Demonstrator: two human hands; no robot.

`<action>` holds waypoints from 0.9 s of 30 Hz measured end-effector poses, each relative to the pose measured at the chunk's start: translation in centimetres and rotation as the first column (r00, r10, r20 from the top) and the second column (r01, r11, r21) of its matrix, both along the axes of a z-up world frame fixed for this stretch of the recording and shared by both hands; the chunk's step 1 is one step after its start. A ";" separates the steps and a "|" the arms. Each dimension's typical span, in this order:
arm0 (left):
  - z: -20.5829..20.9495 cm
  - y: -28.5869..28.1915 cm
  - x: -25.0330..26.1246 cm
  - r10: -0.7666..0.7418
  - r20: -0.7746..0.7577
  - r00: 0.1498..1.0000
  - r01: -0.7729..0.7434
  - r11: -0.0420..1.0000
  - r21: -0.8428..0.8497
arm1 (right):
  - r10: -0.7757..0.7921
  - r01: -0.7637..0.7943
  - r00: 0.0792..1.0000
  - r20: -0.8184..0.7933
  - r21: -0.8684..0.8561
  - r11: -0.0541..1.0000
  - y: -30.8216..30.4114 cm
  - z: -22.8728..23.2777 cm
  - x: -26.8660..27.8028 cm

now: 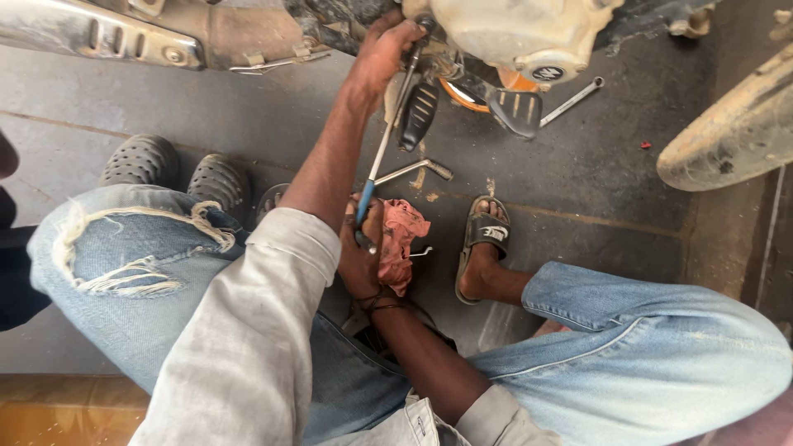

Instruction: The person uses a socket T-handle wrench and a screwdriver to loosen and remove bolts from a motorcycle engine casing while working near the exhaust pipe.

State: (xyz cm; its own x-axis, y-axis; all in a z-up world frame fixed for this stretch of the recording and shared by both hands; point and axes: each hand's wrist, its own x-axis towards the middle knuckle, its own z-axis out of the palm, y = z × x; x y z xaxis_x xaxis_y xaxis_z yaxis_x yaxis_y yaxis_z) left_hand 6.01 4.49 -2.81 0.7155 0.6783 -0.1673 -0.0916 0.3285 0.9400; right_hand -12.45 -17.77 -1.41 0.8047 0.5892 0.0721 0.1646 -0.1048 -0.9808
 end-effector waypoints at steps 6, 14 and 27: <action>-1.0 -0.2 0.6 0.078 0.032 0.996 -0.075 0.995 -0.061 | -0.026 0.020 0.989 -0.147 -0.040 0.999 -0.3 0.0 0.9; -1.2 -0.6 0.0 0.091 0.085 0.992 -0.087 0.995 -0.050 | -0.028 0.003 0.944 -0.329 -0.075 0.997 -0.3 0.3 1.2; -1.9 -1.4 0.5 0.142 0.038 0.989 -0.142 0.990 -0.012 | -0.009 -0.007 0.990 -0.138 -0.112 0.994 -0.5 -1.0 1.6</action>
